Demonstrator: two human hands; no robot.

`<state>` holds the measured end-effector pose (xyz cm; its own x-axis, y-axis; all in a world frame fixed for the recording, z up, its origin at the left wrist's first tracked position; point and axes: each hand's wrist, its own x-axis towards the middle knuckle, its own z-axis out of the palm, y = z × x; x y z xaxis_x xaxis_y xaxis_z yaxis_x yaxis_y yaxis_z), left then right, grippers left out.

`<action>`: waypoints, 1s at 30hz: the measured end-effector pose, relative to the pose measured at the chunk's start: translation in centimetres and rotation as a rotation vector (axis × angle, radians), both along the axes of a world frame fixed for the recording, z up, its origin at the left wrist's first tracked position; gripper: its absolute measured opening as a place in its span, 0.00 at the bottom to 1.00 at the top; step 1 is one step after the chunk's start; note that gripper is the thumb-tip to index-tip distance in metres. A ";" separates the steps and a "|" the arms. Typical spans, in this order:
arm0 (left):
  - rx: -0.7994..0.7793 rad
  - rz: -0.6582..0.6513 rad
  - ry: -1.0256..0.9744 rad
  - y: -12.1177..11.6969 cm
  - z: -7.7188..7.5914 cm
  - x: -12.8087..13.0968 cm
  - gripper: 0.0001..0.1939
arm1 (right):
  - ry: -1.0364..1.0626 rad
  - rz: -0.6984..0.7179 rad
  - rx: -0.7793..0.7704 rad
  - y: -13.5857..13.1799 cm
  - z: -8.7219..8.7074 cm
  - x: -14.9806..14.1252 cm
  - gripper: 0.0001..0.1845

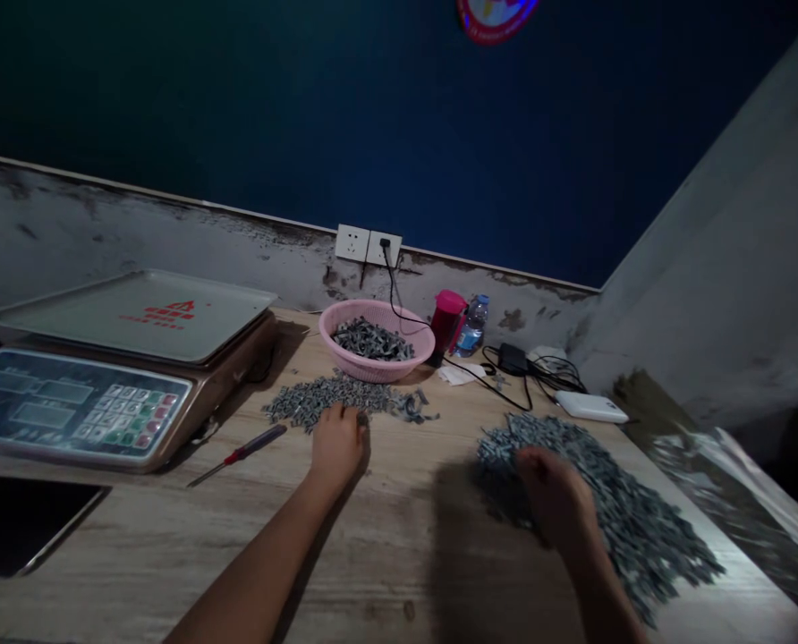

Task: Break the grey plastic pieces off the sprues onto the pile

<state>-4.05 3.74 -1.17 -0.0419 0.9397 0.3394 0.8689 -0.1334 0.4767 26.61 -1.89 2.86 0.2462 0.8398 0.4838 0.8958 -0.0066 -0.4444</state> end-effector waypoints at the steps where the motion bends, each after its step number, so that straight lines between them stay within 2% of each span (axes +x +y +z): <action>1: -0.025 0.042 0.050 0.2 -0.1 -0.2 0.10 | -0.074 0.006 0.034 0.3 0.1 0.0 0.13; 3: -0.055 0.077 0.115 0.4 -0.3 -0.3 0.11 | -0.150 0.069 0.062 1.3 0.0 -1.9 0.12; 4: -0.058 0.080 0.134 0.4 -0.4 -0.2 0.11 | -0.162 0.151 0.038 1.9 -0.2 -3.6 0.11; 7: -0.046 0.069 0.175 0.5 -0.6 -0.1 0.10 | -0.193 0.404 -0.138 4.5 -1.1 -9.8 0.10; 8: -0.042 0.061 0.185 0.6 -0.7 -0.1 0.10 | -0.203 0.432 -0.205 5.4 -1.5 -11.7 0.11; 11: -0.047 0.029 0.173 0.9 -0.8 -0.4 0.11 | -0.208 0.401 -0.227 7.8 -2.7 -15.6 0.10; 15: -0.070 -0.008 -0.083 1.3 -0.8 -0.8 0.09 | -0.200 0.341 -0.242 9.4 -3.7 -16.6 0.08; 17: -0.075 -0.027 -0.232 1.4 -0.8 -0.8 0.08 | -0.192 0.349 -0.239 9.5 -3.9 -16.4 0.10; 21: -0.089 -0.064 -0.409 1.4 -0.7 -0.6 0.07 | -0.129 0.353 -0.194 8.8 -3.9 -15.7 0.11; 24: -0.115 -0.086 -0.575 1.3 -0.3 0.1 0.03 | 0.180 0.381 -0.163 8.0 -4.1 -14.9 0.07; 26: -0.152 -0.115 -0.745 1.0 0.0 0.7 0.07 | 0.546 0.440 -0.171 7.3 -4.1 -14.3 0.05; 30: -0.336 -0.218 -1.397 -0.2 0.8 2.0 0.14 | 1.247 0.544 -0.277 5.4 -3.7 -13.8 0.14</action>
